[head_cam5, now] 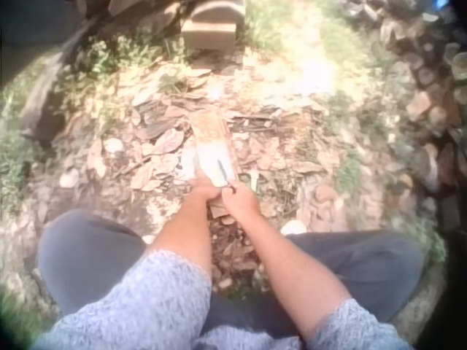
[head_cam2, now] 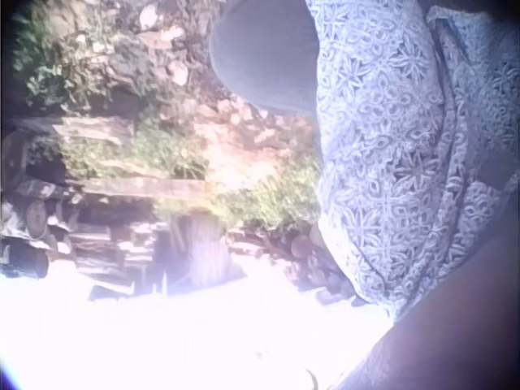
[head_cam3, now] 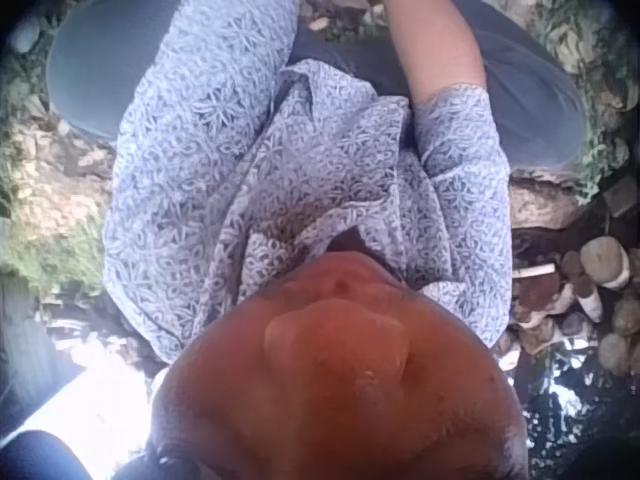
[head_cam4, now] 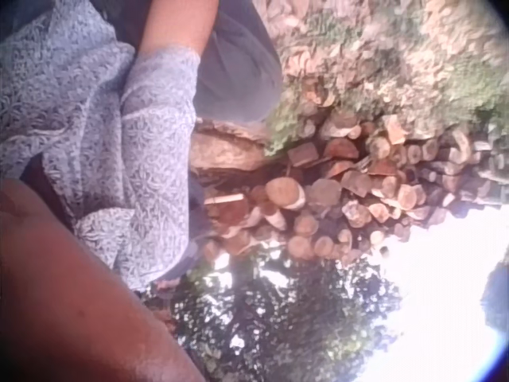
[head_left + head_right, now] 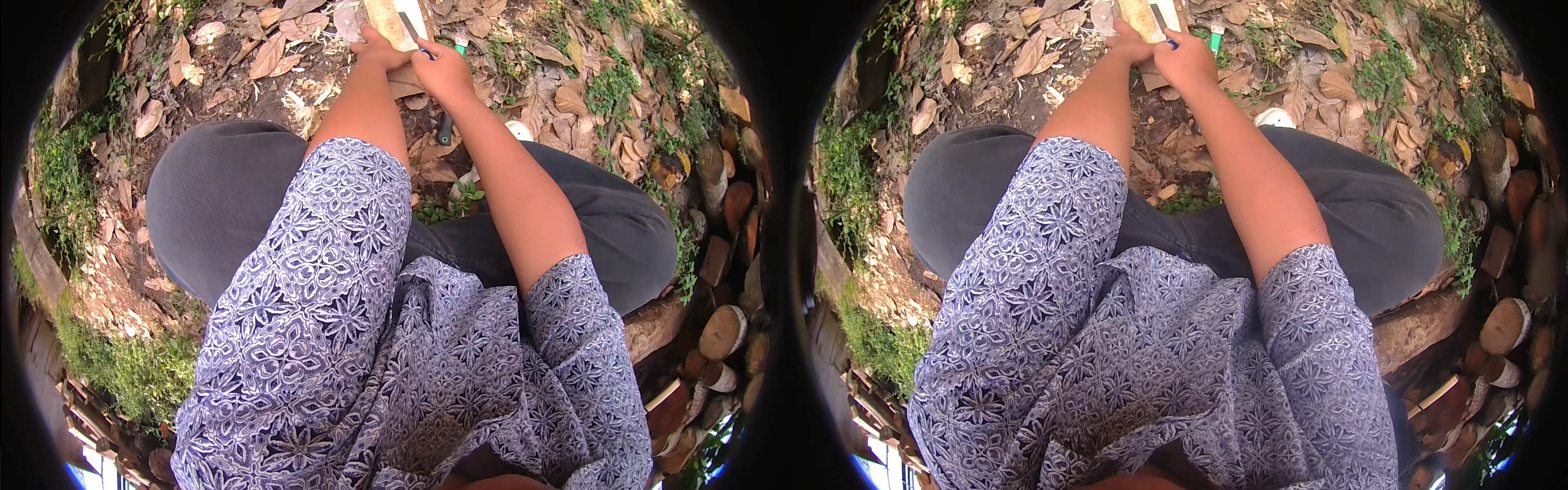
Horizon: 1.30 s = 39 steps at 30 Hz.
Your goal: The person sits on the ground and uses a knife to carve a small rectangular piece of wood. They repeatedly scrape and shape the wood surface, occasionally pausing to inspect the carved area.
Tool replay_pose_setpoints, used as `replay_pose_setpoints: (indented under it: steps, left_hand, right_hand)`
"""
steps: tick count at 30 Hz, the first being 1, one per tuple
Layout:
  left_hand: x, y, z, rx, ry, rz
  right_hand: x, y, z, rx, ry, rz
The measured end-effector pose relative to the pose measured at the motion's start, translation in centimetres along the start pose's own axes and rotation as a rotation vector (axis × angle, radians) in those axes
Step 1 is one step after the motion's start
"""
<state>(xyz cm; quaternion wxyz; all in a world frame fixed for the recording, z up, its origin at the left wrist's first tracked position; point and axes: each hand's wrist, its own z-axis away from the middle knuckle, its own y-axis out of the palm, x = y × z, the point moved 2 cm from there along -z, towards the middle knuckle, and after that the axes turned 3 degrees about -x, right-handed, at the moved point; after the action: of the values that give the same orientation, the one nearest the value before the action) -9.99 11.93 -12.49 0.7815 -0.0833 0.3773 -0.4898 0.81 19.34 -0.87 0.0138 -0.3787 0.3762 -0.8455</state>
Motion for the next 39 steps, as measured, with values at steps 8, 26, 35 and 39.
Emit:
replay_pose_setpoints:
  steps: [8,26,35,39]
  left_hand:
    - [0.9,0.3,-0.6,-0.03,0.101,-0.04]
    - [0.9,0.5,0.2,-0.073,0.071,-0.038]
    - [1.6,0.1,-0.5,-0.033,0.06,0.025]
    - [0.6,0.3,0.3,0.03,0.045,0.009]
  right_hand:
    - [-2.5,-0.3,1.6,0.026,0.02,0.027]
    - [-3.3,-0.6,3.9,0.018,0.054,0.062]
    - [-0.6,1.2,1.8,-0.053,0.017,0.021]
    - [-0.9,1.3,-2.8,-0.074,-0.006,-0.071]
